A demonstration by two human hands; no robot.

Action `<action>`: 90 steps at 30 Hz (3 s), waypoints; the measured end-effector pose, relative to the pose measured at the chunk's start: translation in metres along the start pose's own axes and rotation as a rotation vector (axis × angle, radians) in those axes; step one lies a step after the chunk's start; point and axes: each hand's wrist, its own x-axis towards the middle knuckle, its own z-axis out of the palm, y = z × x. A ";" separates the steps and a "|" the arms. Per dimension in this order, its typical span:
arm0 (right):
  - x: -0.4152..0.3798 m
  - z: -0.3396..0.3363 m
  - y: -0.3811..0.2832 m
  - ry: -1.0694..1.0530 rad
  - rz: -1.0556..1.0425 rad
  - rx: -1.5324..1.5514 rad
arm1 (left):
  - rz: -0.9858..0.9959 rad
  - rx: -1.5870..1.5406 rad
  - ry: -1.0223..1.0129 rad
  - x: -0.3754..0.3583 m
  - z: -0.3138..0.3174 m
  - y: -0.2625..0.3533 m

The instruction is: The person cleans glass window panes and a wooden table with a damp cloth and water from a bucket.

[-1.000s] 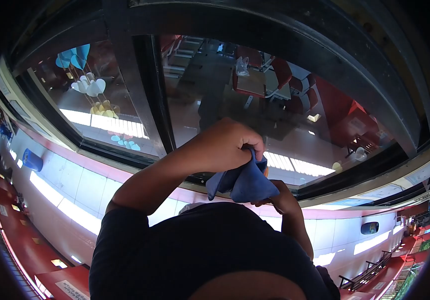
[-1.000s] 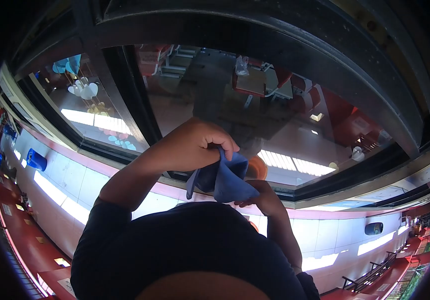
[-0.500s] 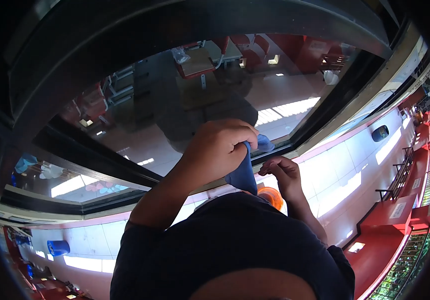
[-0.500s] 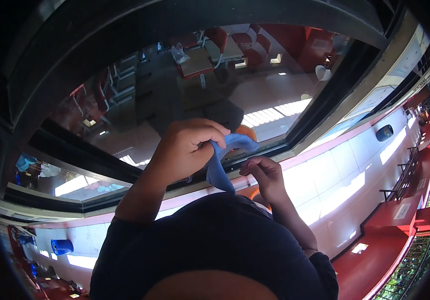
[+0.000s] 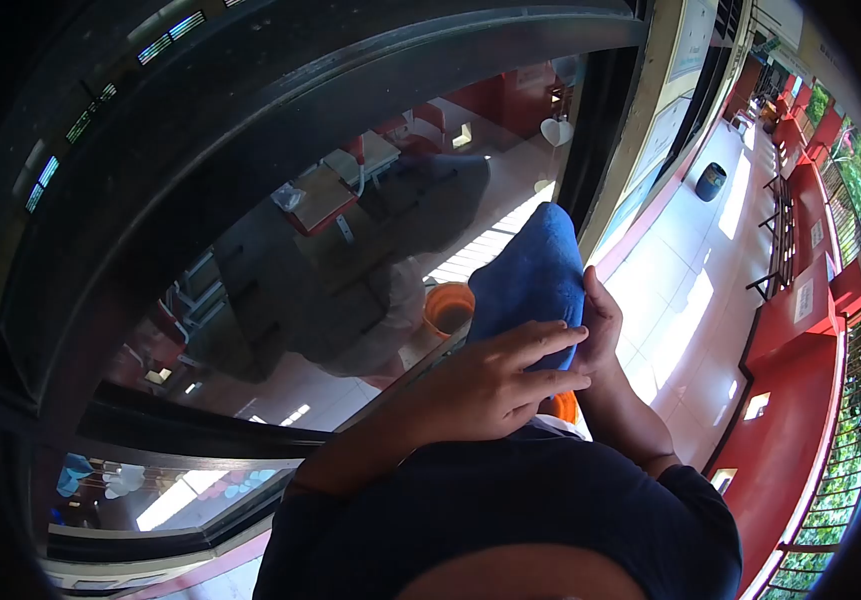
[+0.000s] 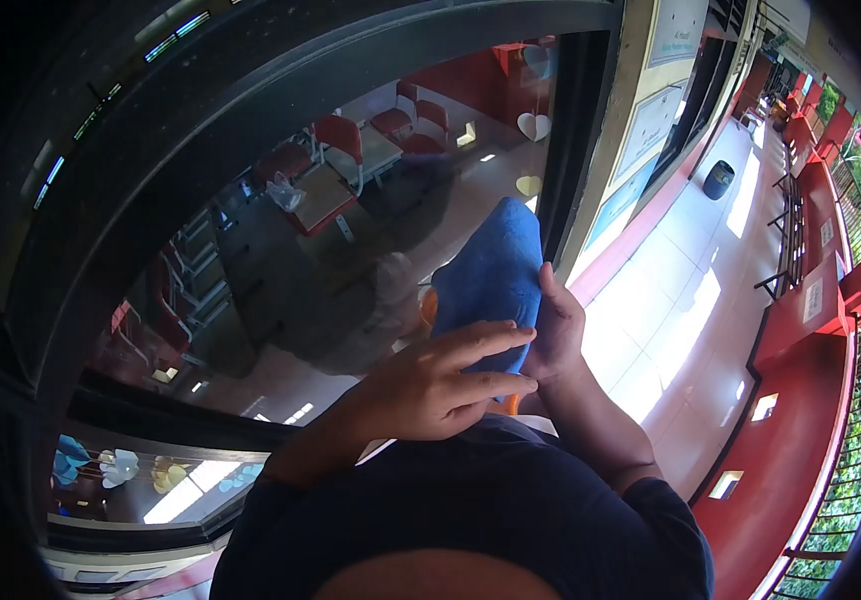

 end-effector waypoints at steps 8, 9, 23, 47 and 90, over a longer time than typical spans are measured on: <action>0.016 0.037 -0.053 -0.270 -0.403 -0.040 | 0.107 0.351 0.280 -0.045 -0.035 0.027; 0.013 0.051 -0.060 -0.311 -0.522 -0.065 | 0.100 0.421 0.365 -0.055 -0.043 0.033; 0.073 0.289 0.043 -1.245 -2.011 -1.654 | -0.067 1.432 1.152 -0.192 -0.098 0.095; 0.079 0.363 0.145 -1.244 -0.964 -1.999 | -0.211 1.659 0.938 -0.236 -0.093 0.048; 0.113 0.294 0.053 -1.037 -1.301 -1.778 | -0.242 1.707 1.024 -0.241 -0.102 0.050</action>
